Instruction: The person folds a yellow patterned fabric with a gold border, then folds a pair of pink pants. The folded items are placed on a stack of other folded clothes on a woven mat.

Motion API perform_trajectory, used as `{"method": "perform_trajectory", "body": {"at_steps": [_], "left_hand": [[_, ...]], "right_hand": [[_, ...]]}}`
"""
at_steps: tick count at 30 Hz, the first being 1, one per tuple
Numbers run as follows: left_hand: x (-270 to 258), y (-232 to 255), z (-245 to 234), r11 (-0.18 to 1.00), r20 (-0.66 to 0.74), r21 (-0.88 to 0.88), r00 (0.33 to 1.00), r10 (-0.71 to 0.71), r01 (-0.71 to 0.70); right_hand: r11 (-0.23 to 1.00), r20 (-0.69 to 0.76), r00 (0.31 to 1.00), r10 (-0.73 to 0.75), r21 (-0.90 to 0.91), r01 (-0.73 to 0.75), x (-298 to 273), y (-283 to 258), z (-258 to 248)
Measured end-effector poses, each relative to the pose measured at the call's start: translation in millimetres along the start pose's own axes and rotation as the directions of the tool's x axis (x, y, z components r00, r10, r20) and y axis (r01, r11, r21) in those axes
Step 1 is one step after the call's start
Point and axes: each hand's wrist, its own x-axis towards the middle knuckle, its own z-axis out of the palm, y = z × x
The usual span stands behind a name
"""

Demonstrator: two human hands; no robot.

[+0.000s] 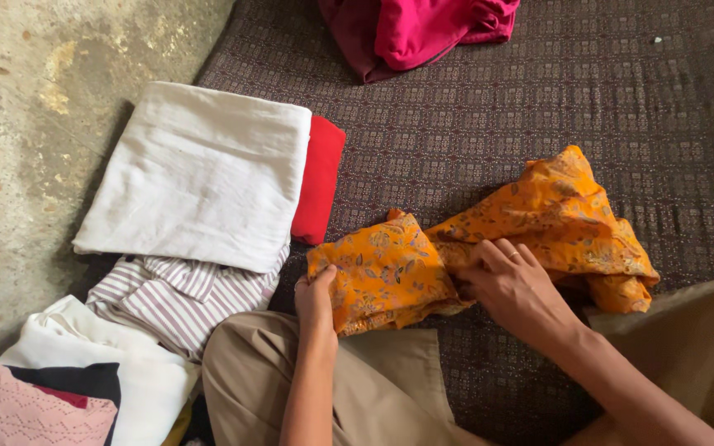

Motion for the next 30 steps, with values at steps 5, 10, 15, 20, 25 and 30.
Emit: {"method": "perform_trajectory", "body": {"at_steps": [5,10,15,20,25,30], "left_hand": [[-3,2,0,1.000,-0.014,0.018,1.000,0.004,-0.004],[-5,8,0,0.998,-0.037,0.013,0.997,-0.063,0.064],[3,3,-5,0.994,-0.017,-0.037,0.994,-0.107,0.107],[4,0,-3,0.999,0.008,0.034,1.000,-0.023,0.022],[-10,7,9,0.882,0.004,0.458,0.993,0.118,-0.106],[-35,14,16,0.793,0.224,0.423,0.899,0.377,-0.438]], "right_hand": [[1.000,-0.067,0.998,0.005,-0.011,-0.005,1,5,9],[0.998,0.048,0.997,0.058,0.007,-0.058,2,6,4],[0.992,0.013,1.000,0.011,0.122,-0.013,-1,12,-4],[0.976,0.230,0.973,0.012,0.208,-0.061,-10,11,15],[0.955,0.273,0.961,-0.039,0.293,-0.045,-10,28,30],[0.802,0.167,0.976,0.136,0.561,-0.208,-6,40,12]]}}
